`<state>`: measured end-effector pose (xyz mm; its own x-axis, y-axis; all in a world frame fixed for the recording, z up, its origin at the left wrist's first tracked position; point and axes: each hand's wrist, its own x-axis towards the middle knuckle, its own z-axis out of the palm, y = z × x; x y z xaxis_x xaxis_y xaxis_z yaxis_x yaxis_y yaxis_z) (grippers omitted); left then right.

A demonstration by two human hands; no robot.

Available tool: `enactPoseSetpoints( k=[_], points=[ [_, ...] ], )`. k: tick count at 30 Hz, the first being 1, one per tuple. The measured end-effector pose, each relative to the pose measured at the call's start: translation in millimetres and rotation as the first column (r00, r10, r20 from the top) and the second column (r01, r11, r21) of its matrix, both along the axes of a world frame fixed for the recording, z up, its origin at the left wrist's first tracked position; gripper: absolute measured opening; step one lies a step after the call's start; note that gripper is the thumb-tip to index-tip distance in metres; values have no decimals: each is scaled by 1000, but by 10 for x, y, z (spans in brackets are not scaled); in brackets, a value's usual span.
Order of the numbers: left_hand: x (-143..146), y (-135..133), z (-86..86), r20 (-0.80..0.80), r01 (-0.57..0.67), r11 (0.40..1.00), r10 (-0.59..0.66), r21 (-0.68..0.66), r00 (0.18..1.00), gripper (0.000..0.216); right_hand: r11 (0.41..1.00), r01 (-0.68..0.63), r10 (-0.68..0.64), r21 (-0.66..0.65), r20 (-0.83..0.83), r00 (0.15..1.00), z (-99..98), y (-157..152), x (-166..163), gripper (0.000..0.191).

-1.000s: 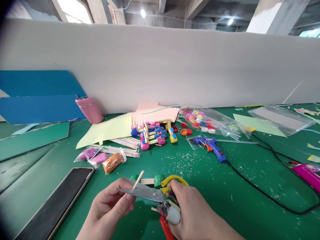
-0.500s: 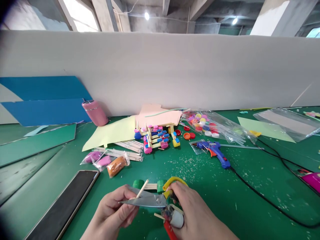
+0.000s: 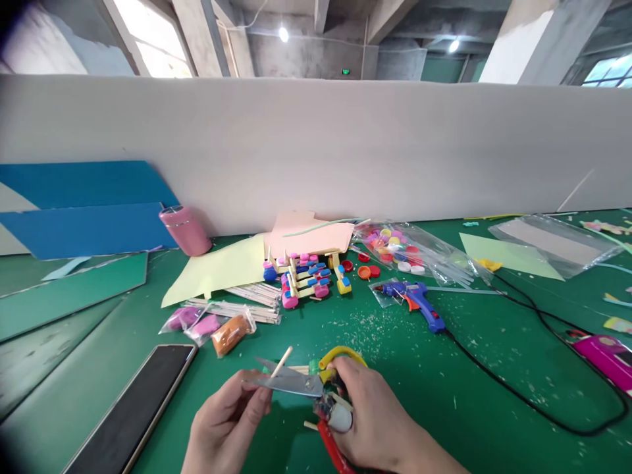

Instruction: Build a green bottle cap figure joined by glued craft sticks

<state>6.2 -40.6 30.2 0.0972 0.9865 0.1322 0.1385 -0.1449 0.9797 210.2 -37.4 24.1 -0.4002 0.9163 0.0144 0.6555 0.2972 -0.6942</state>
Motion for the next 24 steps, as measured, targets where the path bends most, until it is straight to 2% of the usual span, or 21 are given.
enactPoseSetpoints(
  k=[2, 4, 7, 10, 12, 14, 17, 19, 21, 24],
  points=[
    [-13, -7, 10, 68, 58, 996, -53, -74, 996, 20, 1000, -15, 16, 10, -12, 1000, 16, 9, 3, 20],
    [-20, -2, 23, 207, 138, 977, -103, -163, 973, 22, 999, -38, 38, 12, -18, 999, 40, 6, 17, 22],
    [-20, 18, 34, 411, 279, 923, -154, -264, 899, 23, 998, -64, 64, 2, -13, 998, 71, -18, 45, 23],
    [-10, 42, 41, 495, 356, 879, -167, -318, 853, 26, 996, -79, 80, -26, 9, 997, 81, -58, 69, 20],
    [3, 55, 47, 488, 354, 870, -157, -344, 859, 28, 996, -70, 71, -48, 22, 997, 74, -90, 75, 19],
    [21, 60, 52, 407, 292, 892, -138, -345, 903, 26, 998, -33, 35, -61, 36, 999, 60, -126, 70, 18],
    [35, 54, 52, 199, 136, 965, -91, -226, 976, 24, 997, 46, -43, -59, 45, 998, 42, -171, 40, 17],
    [25, 49, 50, 110, 89, 985, -73, -145, 991, 24, 995, 83, -81, -53, 40, 996, 51, -186, 11, 17],
    [4, 50, 49, 114, 108, 984, -92, -140, 989, 24, 995, 92, -90, -47, 29, 996, 84, -186, -16, 19],
    [-25, 62, 50, 257, 202, 954, -143, -222, 956, 23, 997, 68, -67, -39, 11, 998, 158, -168, -35, 22]
  ],
)
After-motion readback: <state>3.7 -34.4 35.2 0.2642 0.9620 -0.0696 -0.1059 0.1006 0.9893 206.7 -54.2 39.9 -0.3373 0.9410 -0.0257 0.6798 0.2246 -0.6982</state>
